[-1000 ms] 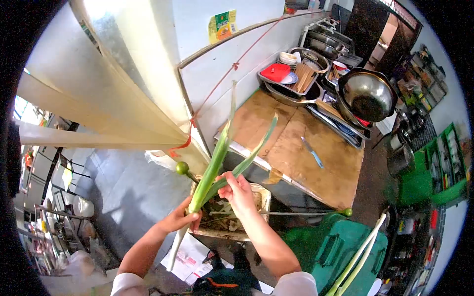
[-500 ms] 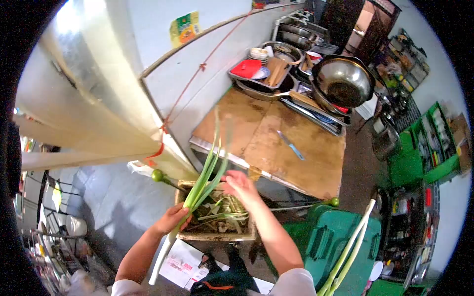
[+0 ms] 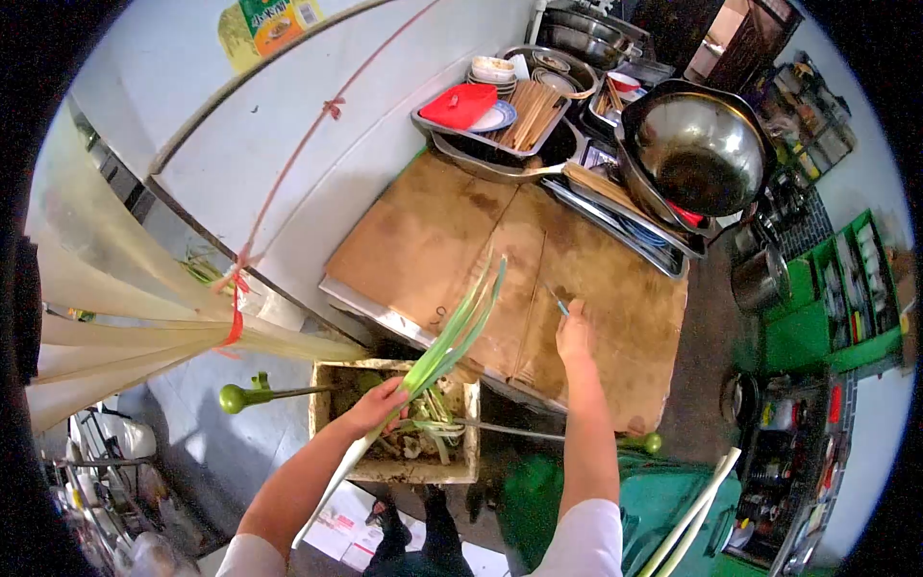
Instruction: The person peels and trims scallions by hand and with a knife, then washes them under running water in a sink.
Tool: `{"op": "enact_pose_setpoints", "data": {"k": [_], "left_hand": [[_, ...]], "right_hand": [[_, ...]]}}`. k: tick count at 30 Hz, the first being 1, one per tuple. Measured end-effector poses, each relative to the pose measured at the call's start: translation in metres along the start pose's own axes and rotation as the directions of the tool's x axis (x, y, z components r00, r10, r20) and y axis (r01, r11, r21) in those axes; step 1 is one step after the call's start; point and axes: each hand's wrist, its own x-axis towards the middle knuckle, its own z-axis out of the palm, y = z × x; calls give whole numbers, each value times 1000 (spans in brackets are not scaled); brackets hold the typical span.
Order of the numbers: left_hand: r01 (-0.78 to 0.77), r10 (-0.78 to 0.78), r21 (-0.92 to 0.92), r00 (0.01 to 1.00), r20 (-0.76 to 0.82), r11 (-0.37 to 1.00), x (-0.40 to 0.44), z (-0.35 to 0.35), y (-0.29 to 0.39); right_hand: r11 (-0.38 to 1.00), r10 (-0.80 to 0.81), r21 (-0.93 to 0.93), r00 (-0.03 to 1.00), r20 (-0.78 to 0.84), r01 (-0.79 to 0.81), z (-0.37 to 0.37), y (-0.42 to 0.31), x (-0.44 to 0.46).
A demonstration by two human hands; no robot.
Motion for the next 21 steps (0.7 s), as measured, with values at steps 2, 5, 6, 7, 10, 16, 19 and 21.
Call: {"op": "enact_pose_setpoints", "data": {"k": [2, 5, 6, 7, 10, 16, 19, 21], "left_hand": [[34, -29, 85, 998, -63, 996, 13, 0, -4], [109, -83, 178, 986, -147, 978, 22, 6, -2], [127, -78, 254, 977, -196, 959, 22, 6, -2], [129, -80, 257, 978, -193, 958, 22, 8, -2], [86, 119, 578, 944, -308, 812, 23, 19, -2], [62, 366, 756, 848, -384, 651, 30, 30, -14], [41, 441, 815, 824, -355, 578, 31, 29, -18], [61, 438, 834, 828, -349, 548, 27, 31, -12]], "right_hand": [[950, 68, 300, 995, 74, -87, -20, -16, -9], [952, -73, 306, 967, 243, -5, -73, -78, -54], [948, -247, 253, 946, 211, 192, -62, -83, -72], [947, -308, 195, 899, 312, 257, -54, -91, -86], [955, -297, 136, 884, 361, 266, -41, -106, -102], [922, -335, -13, 811, 479, 388, -25, -105, -103], [935, -306, -13, 828, 471, 354, -16, -106, -103], [941, -290, -10, 822, 490, 338, -13, -108, -104]]}}
